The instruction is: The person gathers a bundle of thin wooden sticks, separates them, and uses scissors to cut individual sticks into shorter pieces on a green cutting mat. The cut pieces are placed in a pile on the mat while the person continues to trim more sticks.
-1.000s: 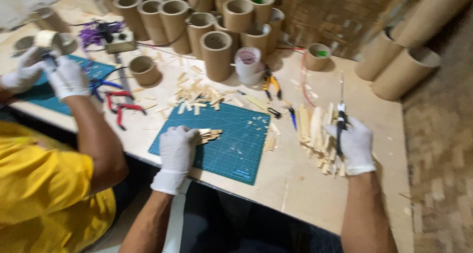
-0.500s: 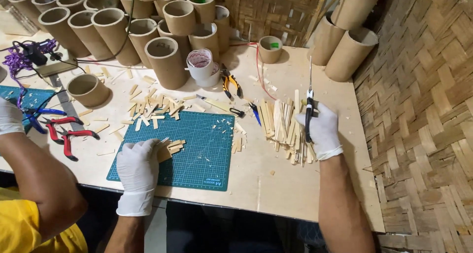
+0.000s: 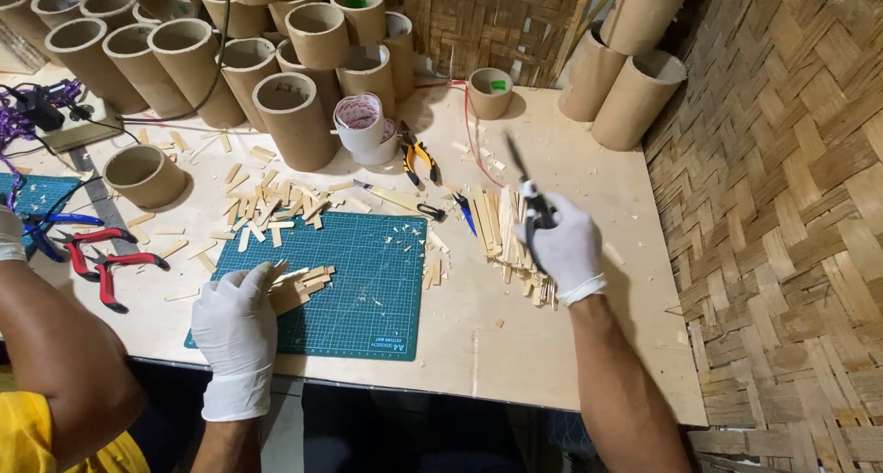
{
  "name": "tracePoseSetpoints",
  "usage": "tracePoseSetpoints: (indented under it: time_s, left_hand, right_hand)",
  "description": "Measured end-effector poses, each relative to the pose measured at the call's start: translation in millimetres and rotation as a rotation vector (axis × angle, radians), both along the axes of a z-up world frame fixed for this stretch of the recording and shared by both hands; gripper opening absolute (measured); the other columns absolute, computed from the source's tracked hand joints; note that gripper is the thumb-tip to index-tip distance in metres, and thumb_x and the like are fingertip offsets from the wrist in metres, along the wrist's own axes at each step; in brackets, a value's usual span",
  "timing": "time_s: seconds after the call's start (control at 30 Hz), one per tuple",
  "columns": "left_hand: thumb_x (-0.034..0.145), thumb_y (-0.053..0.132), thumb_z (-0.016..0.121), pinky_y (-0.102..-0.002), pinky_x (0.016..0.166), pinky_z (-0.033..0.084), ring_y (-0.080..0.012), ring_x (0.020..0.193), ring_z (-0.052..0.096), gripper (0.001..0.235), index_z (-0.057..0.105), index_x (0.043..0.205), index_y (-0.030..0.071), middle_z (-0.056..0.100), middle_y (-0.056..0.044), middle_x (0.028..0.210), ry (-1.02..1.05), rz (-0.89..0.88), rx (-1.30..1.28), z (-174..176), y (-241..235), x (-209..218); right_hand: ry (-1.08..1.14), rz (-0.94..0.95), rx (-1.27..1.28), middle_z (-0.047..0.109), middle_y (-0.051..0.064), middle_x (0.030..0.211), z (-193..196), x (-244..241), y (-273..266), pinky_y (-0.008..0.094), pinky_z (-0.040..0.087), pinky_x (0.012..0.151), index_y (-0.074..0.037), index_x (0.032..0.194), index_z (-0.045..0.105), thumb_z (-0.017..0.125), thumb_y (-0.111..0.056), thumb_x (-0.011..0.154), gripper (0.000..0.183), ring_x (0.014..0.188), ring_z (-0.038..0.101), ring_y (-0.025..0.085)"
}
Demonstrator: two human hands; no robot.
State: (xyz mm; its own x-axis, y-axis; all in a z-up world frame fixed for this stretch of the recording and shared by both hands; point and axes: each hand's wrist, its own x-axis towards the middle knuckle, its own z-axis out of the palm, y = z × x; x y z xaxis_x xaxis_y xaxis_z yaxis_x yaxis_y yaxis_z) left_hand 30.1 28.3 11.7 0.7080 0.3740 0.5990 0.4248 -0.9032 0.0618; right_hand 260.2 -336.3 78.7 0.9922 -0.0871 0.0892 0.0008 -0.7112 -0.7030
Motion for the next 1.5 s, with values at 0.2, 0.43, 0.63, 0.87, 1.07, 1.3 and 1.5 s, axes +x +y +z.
tracePoseSetpoints:
  time_s: [0.2,0.43,0.63,0.87,1.07,1.3,1.5]
  left_hand:
    - [0.100,0.016,0.074,-0.044,0.056,0.046,-0.0320,0.077,0.065,0.015,0.080,0.109,0.026,0.075,-0.002,0.096,-0.042,-0.032,0.013,-2,2,2]
    - [0.093,0.013,0.079,-0.034,0.079,0.053,-0.0223,0.092,0.067,0.018,0.076,0.105,0.026,0.070,0.005,0.097,-0.182,0.017,-0.081,5,-10,5]
    - [0.096,-0.006,0.065,-0.041,0.081,0.057,-0.0292,0.091,0.073,0.021,0.071,0.110,0.010,0.076,-0.011,0.095,-0.425,-0.246,-0.914,43,-84,26]
    - [0.093,0.004,0.067,-0.033,0.058,0.056,-0.0152,0.062,0.064,0.029,0.075,0.121,0.002,0.075,-0.014,0.077,-0.326,-0.465,-1.470,21,-121,53]
    - [0.094,0.006,0.069,-0.023,0.050,0.049,-0.0125,0.054,0.061,0.028,0.075,0.119,-0.003,0.068,-0.011,0.066,-0.359,-0.523,-1.812,15,-112,55]
    - [0.095,0.012,0.072,-0.021,0.054,0.041,-0.0110,0.056,0.050,0.014,0.076,0.082,0.005,0.060,-0.008,0.059,-0.385,-0.525,-1.897,44,-112,42]
    - [0.091,0.001,0.076,-0.027,0.059,0.045,-0.0158,0.064,0.044,0.010,0.076,0.081,0.001,0.051,-0.007,0.064,-0.425,-0.644,-1.863,36,-112,41]
  right_hand:
    - [0.098,0.071,-0.240,0.076,0.011,0.105,8,-9,16,0.052,0.053,0.082,-0.034,0.119,0.072,0.059,-0.046,0.083,0.041,0.099,0.067,0.045]
    - [0.140,0.018,-0.181,0.077,0.002,0.109,-19,13,4,0.045,0.055,0.096,-0.039,0.124,0.069,0.068,-0.055,0.080,0.046,0.113,0.069,0.031]
    - [0.013,0.206,0.657,0.068,0.003,0.078,-3,-1,9,0.029,0.053,0.058,-0.012,0.110,0.066,0.079,-0.008,0.071,0.041,0.068,0.065,0.015]
    - [0.170,0.470,1.068,0.065,0.004,0.086,-15,-40,59,0.022,0.053,0.064,-0.008,0.105,0.065,0.082,-0.001,0.073,0.038,0.075,0.065,0.013]
    - [0.296,0.622,0.984,0.069,0.011,0.079,7,-80,113,0.029,0.055,0.056,-0.002,0.100,0.065,0.082,0.006,0.068,0.037,0.066,0.067,0.019]
    - [0.295,0.752,0.946,0.071,0.007,0.083,-21,-74,131,0.023,0.055,0.064,-0.002,0.122,0.066,0.082,0.003,0.071,0.054,0.072,0.067,0.012]
    - [0.274,0.784,0.964,0.075,0.010,0.091,-45,-63,123,0.021,0.058,0.067,-0.005,0.132,0.065,0.087,0.002,0.069,0.067,0.074,0.070,0.010]
